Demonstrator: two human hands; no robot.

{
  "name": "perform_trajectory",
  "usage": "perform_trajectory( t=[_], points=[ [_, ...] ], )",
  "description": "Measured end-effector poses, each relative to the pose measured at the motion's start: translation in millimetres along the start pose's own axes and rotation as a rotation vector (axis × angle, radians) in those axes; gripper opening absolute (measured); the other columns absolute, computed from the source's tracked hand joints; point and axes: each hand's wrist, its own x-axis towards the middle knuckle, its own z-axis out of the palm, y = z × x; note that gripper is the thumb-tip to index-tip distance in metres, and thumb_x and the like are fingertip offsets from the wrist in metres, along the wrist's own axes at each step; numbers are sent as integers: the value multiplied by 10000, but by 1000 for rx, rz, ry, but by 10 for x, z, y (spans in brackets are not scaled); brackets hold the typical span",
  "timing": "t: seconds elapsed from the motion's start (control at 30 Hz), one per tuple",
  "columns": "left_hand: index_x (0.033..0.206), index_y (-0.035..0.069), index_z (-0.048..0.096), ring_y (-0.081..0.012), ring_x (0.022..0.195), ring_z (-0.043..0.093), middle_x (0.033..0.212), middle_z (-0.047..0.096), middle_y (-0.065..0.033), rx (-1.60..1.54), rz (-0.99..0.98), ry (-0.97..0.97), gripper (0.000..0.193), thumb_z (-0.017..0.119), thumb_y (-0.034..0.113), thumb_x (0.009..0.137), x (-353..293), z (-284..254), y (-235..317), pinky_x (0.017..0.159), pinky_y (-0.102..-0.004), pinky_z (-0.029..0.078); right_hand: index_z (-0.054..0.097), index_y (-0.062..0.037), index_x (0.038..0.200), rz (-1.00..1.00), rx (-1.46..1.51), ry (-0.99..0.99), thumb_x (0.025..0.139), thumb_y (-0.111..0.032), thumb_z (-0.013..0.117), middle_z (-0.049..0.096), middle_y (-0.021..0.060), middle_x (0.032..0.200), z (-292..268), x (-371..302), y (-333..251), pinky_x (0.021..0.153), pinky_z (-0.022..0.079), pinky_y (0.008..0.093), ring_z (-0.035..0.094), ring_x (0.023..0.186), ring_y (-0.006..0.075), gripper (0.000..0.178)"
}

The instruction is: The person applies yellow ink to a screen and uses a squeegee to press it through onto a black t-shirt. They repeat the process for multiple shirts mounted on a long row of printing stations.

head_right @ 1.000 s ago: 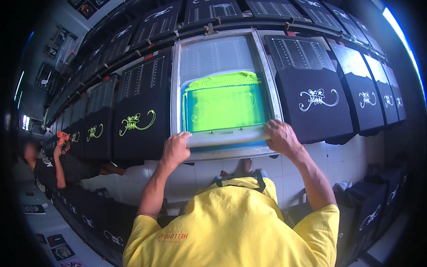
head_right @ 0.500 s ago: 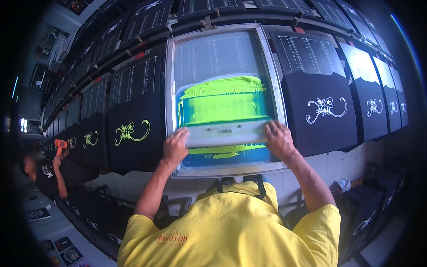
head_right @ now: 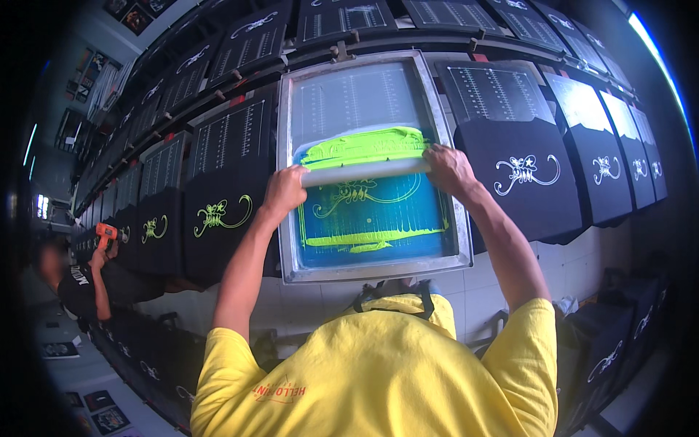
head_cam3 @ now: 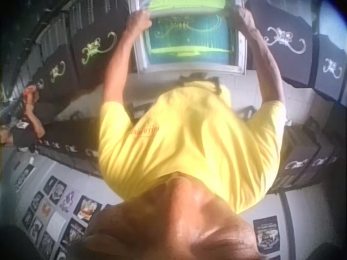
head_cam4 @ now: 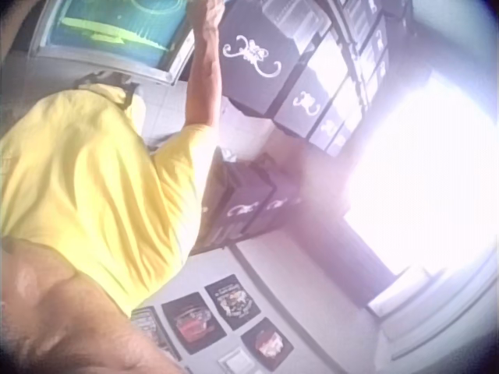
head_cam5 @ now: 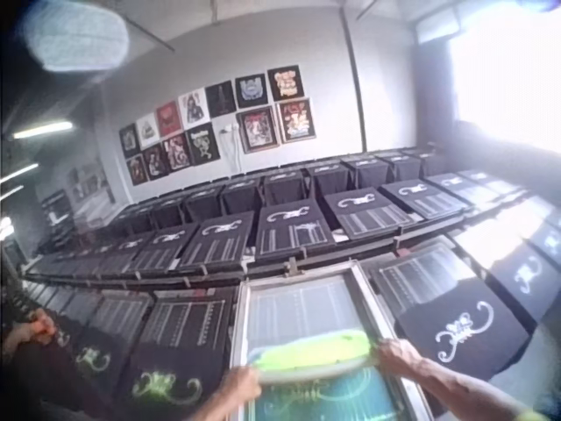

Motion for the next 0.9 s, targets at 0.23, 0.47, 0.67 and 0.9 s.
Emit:
perform_trajectory(
  t=[0.23, 0.47, 0.67, 0.9],
  points=[
    [1066, -16, 668, -321, 1080, 638, 1133, 674, -169, 16, 29, 29, 350, 557, -64, 738, -1258, -3, 544, 929, -405, 527, 575, -39, 949, -67, 53, 13, 573, -16, 735, 600, 101, 990, -170, -1207, -646, 741, 559, 392, 619, 939, 278, 409],
    [1045, -25, 676, -295, 1130, 624, 1136, 677, -149, 26, 8, 31, 374, 585, -49, 683, -1810, 220, 743, 959, -373, 509, 595, 12, 1052, -31, 48, -95, 569, -46, 720, 601, 157, 1136, -115, -1667, -870, 913, 527, 400, 581, 1118, 317, 502],
    [1011, -13, 680, -289, 1100, 647, 1113, 691, -146, 57, 36, 81, 370, 575, -63, 660, -1581, 342, 581, 921, -370, 523, 606, 17, 1042, -60, 13, -57, 573, -53, 697, 608, 148, 1118, -11, -1434, -697, 892, 533, 392, 595, 1101, 309, 482],
    [1000, 1, 682, -304, 1038, 667, 1089, 697, -153, 50, 99, 149, 359, 574, -58, 663, -680, 370, 111, 883, -391, 548, 596, -18, 969, -53, -36, -45, 614, -34, 709, 620, 123, 1044, 99, -531, -263, 807, 567, 376, 618, 1024, 287, 373]
  ],
)
